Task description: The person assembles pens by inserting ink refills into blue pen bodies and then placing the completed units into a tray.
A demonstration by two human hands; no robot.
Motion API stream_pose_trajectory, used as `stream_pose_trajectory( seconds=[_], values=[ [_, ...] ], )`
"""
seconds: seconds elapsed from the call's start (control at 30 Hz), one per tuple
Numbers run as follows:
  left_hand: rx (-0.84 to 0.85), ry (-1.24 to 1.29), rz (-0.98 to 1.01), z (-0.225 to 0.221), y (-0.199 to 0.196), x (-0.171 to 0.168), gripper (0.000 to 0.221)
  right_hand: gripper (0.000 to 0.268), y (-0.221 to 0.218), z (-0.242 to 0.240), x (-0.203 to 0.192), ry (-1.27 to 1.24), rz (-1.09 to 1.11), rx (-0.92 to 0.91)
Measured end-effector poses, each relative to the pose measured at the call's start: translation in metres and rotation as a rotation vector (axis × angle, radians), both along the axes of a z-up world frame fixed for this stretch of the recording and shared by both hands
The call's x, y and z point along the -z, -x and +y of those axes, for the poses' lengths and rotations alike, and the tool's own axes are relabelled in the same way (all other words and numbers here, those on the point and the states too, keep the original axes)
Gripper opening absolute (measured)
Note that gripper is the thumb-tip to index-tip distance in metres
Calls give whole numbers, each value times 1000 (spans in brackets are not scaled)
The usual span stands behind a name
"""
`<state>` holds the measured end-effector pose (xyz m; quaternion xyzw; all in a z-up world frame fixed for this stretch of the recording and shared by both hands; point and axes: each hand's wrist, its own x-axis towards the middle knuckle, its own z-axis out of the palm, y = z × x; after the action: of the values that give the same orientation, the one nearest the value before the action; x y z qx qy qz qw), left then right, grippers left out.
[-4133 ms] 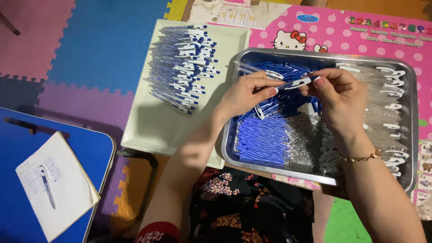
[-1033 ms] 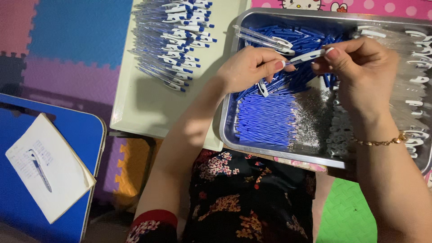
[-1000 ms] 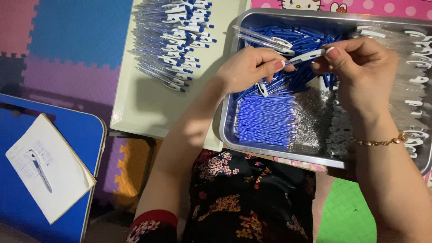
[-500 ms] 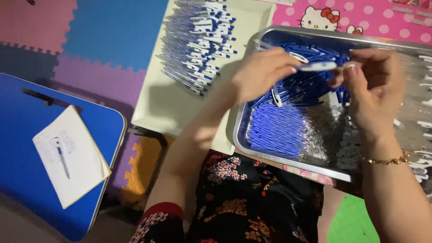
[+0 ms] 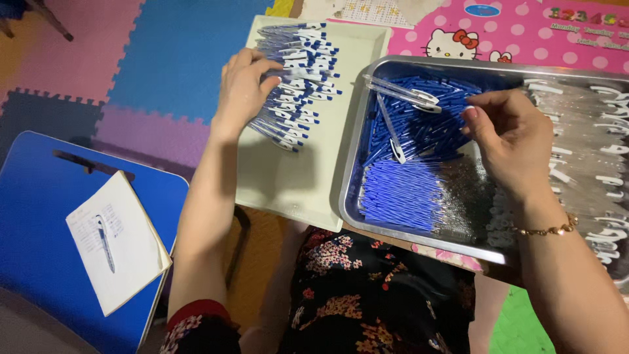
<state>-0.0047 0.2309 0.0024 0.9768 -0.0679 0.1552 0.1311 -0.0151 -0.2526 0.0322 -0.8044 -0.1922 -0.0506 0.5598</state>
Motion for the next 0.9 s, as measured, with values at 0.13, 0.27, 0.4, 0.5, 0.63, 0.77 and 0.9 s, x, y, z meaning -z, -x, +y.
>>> stream_pose_trajectory(
  seconds=[0.13,0.27,0.4,0.5,0.63,0.77,0.9],
  values=[
    [-48,94,39,-19,12,0,35,8,-3,-4,2,101,-27,27],
    [26,161,-63,-65,15,-1,33,6,-3,-6,3,218,-56,61],
    [547,30,-122,-156,13,-27,18,6,-4,-8,8,274,-119,81],
    [520,-357,227,-199,14,-30,41,7,-5,-10,7,286,-133,65],
    [540,-453,156,-213,-5,-8,32,8,-10,-3,-5,414,3,-94],
    [600,-390,-5,-202,-18,8,15,15,-3,10,-5,706,111,-296],
    [600,141,-6,-198,-17,-21,17,23,6,25,-22,842,141,-470]
  ],
)
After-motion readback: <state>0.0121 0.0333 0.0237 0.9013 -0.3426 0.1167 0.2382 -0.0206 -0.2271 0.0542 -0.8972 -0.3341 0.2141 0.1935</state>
